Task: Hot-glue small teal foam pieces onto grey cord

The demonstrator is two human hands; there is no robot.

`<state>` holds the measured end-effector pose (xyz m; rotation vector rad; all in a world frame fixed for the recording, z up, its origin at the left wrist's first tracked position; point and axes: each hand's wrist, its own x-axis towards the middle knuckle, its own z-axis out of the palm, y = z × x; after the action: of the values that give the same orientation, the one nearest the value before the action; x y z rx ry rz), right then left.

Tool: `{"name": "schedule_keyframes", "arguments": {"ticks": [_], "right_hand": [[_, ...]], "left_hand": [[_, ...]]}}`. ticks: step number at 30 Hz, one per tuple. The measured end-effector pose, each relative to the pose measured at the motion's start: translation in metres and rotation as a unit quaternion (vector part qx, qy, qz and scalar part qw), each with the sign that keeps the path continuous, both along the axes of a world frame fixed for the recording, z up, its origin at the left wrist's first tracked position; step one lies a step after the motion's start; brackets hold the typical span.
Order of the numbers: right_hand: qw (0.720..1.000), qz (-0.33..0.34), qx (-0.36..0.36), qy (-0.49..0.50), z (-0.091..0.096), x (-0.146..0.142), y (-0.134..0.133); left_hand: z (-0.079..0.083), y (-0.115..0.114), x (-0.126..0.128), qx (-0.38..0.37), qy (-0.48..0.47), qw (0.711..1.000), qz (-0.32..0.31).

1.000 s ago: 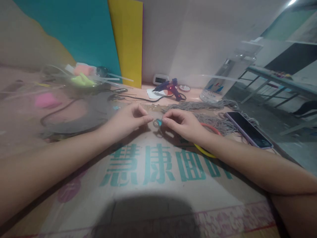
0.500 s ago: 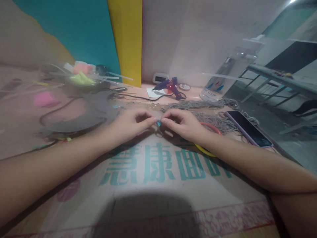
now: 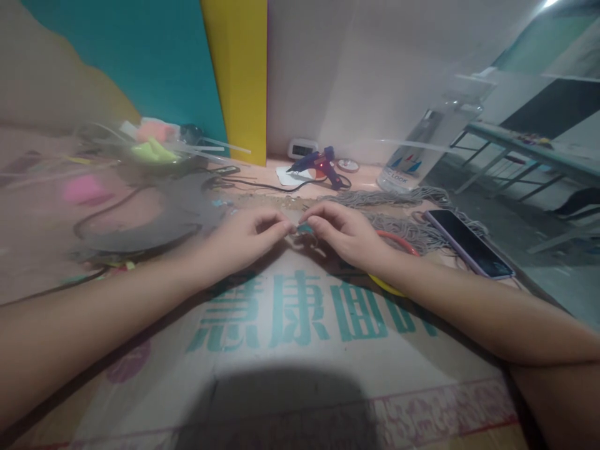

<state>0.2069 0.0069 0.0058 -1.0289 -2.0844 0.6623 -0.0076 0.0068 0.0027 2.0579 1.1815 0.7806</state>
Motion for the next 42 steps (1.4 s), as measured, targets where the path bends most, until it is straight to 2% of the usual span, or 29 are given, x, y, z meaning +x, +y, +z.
{"name": "schedule_keyframes", "arguments": {"ticks": [5,10,16,19,21,24,28,30,34,38,40,42], "right_hand": [[1.000,-0.002,-0.025,0.006,0.000,-0.001,-0.001],[1.000,0.000,-0.014,-0.007,0.001,-0.001,-0.001],[0.998,0.019,-0.052,0.022,-0.001,-0.001,0.002],[0.993,0.030,-0.060,0.094,-0.002,0.000,0.003],[0.991,0.002,-0.024,0.128,0.000,0.001,0.002],[0.995,-0.028,0.004,0.097,0.005,0.002,-0.003],[0.990,0.059,-0.129,0.003,0.009,0.001,-0.008],[0.981,0.070,-0.182,-0.002,0.008,0.000,-0.007],[0.965,0.050,-0.247,0.073,0.001,0.000,0.002],[0.923,0.059,-0.314,0.214,-0.005,0.002,0.011],[0.915,0.070,-0.307,0.251,-0.006,0.002,0.012],[0.925,0.069,-0.271,0.256,-0.005,0.002,0.012]], "left_hand": [[-0.002,0.000,-0.001,0.030,-0.035,0.999,0.004],[-0.001,0.000,0.001,0.050,-0.007,0.998,-0.028],[0.000,-0.002,0.002,0.006,-0.016,0.999,-0.045],[0.000,-0.002,0.003,-0.010,-0.028,0.999,-0.029],[-0.001,0.000,0.004,-0.022,-0.043,0.999,-0.006],[-0.002,0.002,0.003,-0.027,-0.071,0.996,0.041],[-0.001,0.003,0.000,0.014,-0.093,0.993,0.065],[0.000,0.002,-0.001,0.028,-0.097,0.993,0.068],[0.003,-0.003,0.002,0.035,-0.082,0.994,0.060],[0.005,-0.006,0.005,0.051,-0.049,0.997,0.042],[0.005,-0.006,0.005,0.054,-0.036,0.997,0.042],[0.005,-0.005,0.005,0.047,-0.027,0.998,0.043]]}}
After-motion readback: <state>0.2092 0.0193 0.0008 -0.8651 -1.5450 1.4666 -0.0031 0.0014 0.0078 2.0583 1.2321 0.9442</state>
